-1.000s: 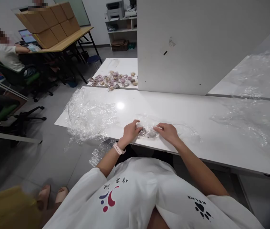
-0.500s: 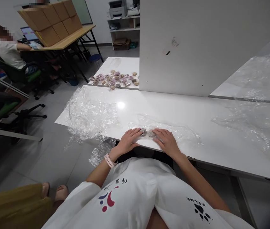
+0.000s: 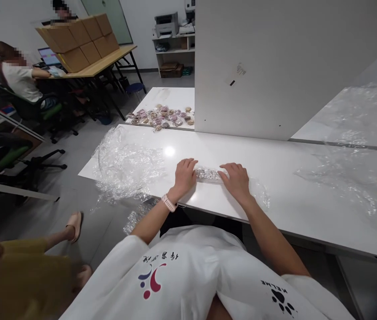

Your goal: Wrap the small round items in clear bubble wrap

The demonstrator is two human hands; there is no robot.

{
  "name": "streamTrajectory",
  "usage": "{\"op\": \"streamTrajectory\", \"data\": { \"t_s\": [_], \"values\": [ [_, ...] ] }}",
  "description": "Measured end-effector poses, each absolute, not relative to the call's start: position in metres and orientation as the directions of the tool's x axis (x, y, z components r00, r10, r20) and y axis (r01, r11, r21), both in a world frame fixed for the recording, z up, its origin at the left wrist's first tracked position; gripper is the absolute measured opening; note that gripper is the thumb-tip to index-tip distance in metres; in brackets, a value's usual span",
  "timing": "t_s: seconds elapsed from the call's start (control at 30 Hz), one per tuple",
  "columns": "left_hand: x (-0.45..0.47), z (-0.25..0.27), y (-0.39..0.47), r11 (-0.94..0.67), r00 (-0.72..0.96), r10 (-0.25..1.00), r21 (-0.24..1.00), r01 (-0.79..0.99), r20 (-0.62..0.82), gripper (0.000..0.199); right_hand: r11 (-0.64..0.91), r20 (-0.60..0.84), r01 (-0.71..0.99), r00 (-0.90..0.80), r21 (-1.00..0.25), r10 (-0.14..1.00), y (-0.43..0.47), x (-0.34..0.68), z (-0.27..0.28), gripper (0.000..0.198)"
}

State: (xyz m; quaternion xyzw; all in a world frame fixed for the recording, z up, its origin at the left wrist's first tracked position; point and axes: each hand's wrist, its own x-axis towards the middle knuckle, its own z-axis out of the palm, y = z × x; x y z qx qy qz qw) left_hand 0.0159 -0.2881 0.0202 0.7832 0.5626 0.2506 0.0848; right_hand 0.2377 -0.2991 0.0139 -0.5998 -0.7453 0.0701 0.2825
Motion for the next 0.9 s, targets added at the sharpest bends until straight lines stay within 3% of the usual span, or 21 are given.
{"op": "streamTrajectory", "data": {
  "t_s": [0.07, 0.13, 0.27, 0.33, 0.43, 0.5, 0.6, 0.67, 0.73, 0.8, 0.9],
  "values": [
    [0.016, 0.01, -0.305, -0.452, 0.36, 0.885, 0.365, 0.814, 0.294, 0.059, 0.353, 0.37, 0.828, -0.192, -0.437, 0.909, -0.317, 0.241, 0.004, 0.032],
    [0.018, 0.0, -0.313, -0.425, 0.369, 0.905, 0.396, 0.814, 0.212, 0.062, 0.392, 0.373, 0.807, -0.232, -0.443, 0.898, -0.332, 0.243, -0.004, 0.035],
    [0.029, -0.006, -0.302, -0.175, 0.107, 0.984, 0.645, 0.744, 0.144, 0.046, 0.315, 0.417, 0.864, -0.138, -0.393, 0.898, -0.352, 0.238, -0.008, 0.039],
    [0.036, 0.0, -0.295, -0.051, -0.062, 0.993, 0.828, 0.558, 0.103, 0.041, 0.212, 0.437, 0.898, -0.025, -0.385, 0.899, -0.361, 0.233, -0.006, 0.038],
    [0.047, 0.015, -0.294, 0.116, -0.174, 0.979, 0.992, 0.054, -0.105, 0.036, 0.113, 0.393, 0.851, 0.116, -0.513, 0.912, -0.371, 0.225, -0.005, 0.037],
    [0.056, 0.023, -0.298, 0.235, -0.055, 0.964, 0.935, -0.267, -0.259, 0.033, 0.074, 0.275, 0.701, 0.178, -0.71, 0.945, -0.372, 0.221, -0.007, 0.037],
    [0.071, 0.029, -0.311, 0.408, 0.203, 0.913, 0.765, -0.498, -0.354, 0.026, -0.047, -0.015, 0.209, 0.151, -0.977, 0.988, -0.366, 0.22, -0.006, 0.04],
    [0.079, 0.033, -0.324, 0.462, 0.287, 0.887, 0.705, -0.538, -0.363, 0.028, -0.146, -0.152, -0.132, 0.034, -0.98, 0.988, -0.361, 0.225, 0.002, 0.04],
    [0.083, 0.036, -0.336, 0.468, 0.289, 0.884, 0.708, -0.529, -0.368, 0.034, -0.224, -0.204, -0.342, -0.093, -0.912, 0.974, -0.362, 0.233, 0.014, 0.042],
    [0.084, 0.039, -0.346, 0.426, 0.23, 0.905, 0.778, -0.462, -0.359, 0.037, -0.276, -0.216, -0.444, -0.181, -0.853, 0.959, -0.369, 0.239, 0.029, 0.052],
    [0.083, 0.043, -0.354, 0.3, 0.16, 0.951, 0.919, -0.255, -0.265, 0.031, -0.294, -0.228, -0.437, -0.198, -0.85, 0.953, -0.386, 0.238, 0.044, 0.068]
  ]
}}
